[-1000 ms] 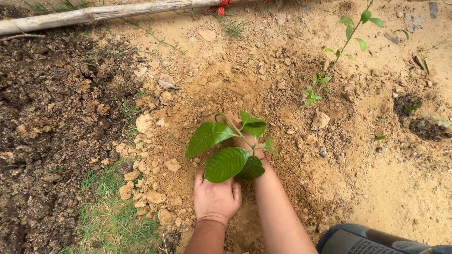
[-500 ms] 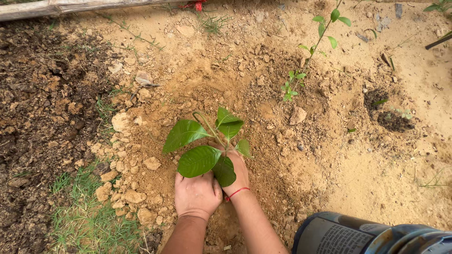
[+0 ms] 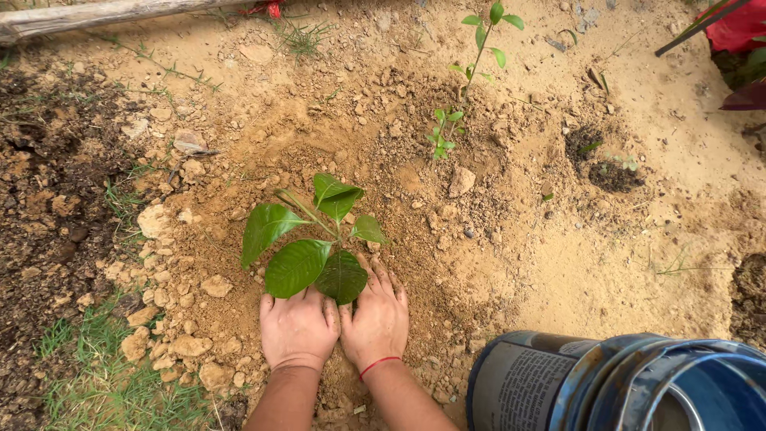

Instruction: The person plants a tree by digging a hole in the soil with their hands, placing the plant, and then pouring water from a bucket using a metal cup.

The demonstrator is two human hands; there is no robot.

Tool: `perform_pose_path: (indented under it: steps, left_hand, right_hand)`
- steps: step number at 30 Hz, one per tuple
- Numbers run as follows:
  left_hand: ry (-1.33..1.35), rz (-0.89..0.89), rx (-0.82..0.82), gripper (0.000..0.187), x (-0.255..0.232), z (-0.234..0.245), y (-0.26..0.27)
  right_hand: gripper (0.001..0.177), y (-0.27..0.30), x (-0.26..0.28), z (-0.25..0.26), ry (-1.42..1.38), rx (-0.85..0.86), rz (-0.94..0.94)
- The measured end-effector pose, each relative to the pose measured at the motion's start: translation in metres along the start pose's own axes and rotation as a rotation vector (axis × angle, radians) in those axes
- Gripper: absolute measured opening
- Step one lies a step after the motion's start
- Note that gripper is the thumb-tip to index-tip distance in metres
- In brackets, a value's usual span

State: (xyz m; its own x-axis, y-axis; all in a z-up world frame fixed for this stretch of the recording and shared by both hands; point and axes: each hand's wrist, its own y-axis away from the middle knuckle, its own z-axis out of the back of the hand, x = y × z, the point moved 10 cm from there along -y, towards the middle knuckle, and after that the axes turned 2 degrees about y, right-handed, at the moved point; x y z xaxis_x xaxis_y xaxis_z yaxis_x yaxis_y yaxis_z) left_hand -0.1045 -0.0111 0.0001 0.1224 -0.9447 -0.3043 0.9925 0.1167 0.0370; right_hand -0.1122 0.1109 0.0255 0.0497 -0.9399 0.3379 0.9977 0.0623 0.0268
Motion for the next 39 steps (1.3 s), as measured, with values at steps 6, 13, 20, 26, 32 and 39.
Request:
perform_pose_path:
  steps: [6,13,20,26,32,39]
  left_hand:
    - [-0.007,-0.084,-0.205,0.036,-0.009,0.019,0.008]
    - [0.006,-0.051,0.005,0.035,-0.008,0.004,0.002]
    - [0.101,-0.144,0.322,0.049,-0.016,-0.027,-0.035]
    - [0.402,-0.329,0.197,0.053,-0.036,-0.086,-0.087]
    - [0.128,-0.179,0.152,0.063,-0.063,-0.128,-0.149]
    - [0.535,-0.470,0.296,0.060,-0.067,-0.121,-0.114]
  right_hand:
    - [0.052,0.008,-0.015,-0.016,0.018,-0.030,-0.028]
    - [0.051,0.010,-0.017,-0.022,0.029,0.013,-0.055]
    - [0.042,0.010,-0.009,-0.012,0.006,-0.080,0.012]
    - [0.042,0.009,-0.015,-0.022,0.060,0.057,-0.066]
    - [0.062,0.009,-0.014,-0.012,-0.005,-0.052,-0.052]
    - [0.065,0.016,-0.011,-0.011,-0.041,-0.074,-0.013]
